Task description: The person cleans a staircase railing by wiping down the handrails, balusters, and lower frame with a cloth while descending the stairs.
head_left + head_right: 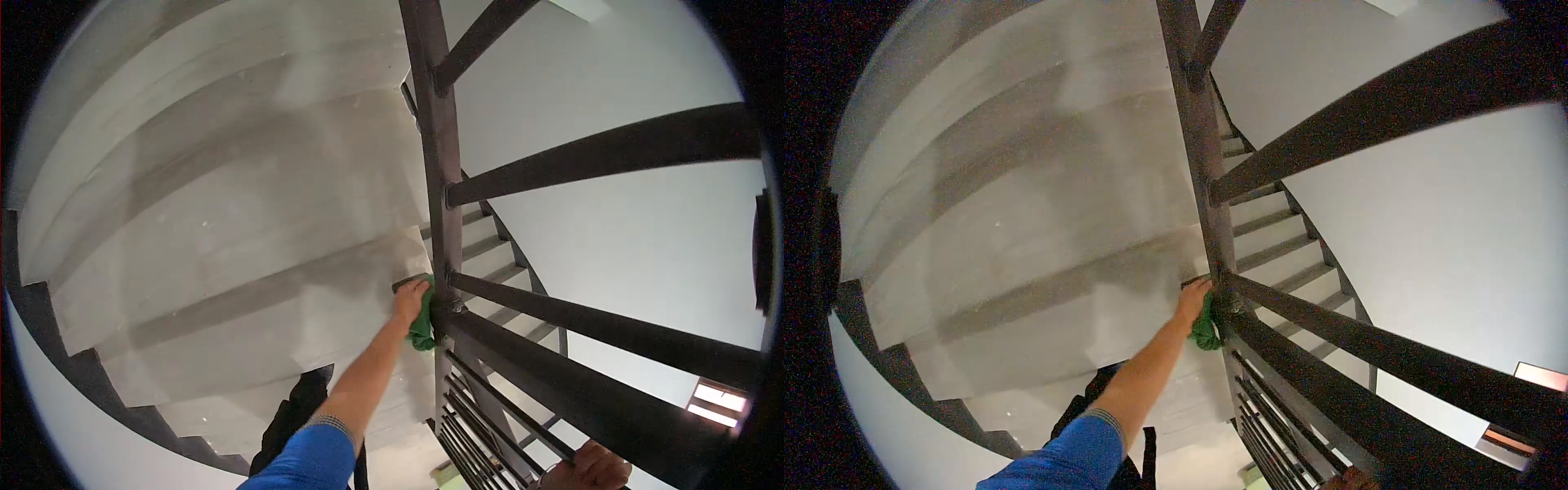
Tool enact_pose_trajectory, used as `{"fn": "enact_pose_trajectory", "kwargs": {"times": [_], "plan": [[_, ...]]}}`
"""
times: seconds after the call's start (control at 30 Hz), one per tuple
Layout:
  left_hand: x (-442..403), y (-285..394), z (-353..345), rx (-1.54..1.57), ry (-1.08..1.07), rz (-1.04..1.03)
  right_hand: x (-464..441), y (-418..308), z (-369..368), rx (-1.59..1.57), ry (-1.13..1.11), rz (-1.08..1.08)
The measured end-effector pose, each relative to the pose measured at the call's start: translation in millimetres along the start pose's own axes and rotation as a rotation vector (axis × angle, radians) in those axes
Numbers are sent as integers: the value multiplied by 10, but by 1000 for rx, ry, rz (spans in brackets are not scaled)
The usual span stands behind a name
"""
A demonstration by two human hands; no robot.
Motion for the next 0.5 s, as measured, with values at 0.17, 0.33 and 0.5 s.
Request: {"fn": "enact_pose_trajectory", "kwargs": {"times": [0.17,0.33,0.5], "plan": [[-195,612,5,-726,-643,-265,103,8,25,-192,229,45],[57,23,61,-395,-247,-347,-1,-61,-112,394,9,105],[314,31,190,-309,-58,-222,101,-54,97,-106,289,-17]]}}
Point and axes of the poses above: each hand's wrist, its own x-axis away from the middle knuckle, its own z-axis out of the back of the hand, y = z × x, the point moved 4 cm from there along -x, towards the middle knuckle, and after that the axes turned 8 degrees about -y, right-handed, at the moved point
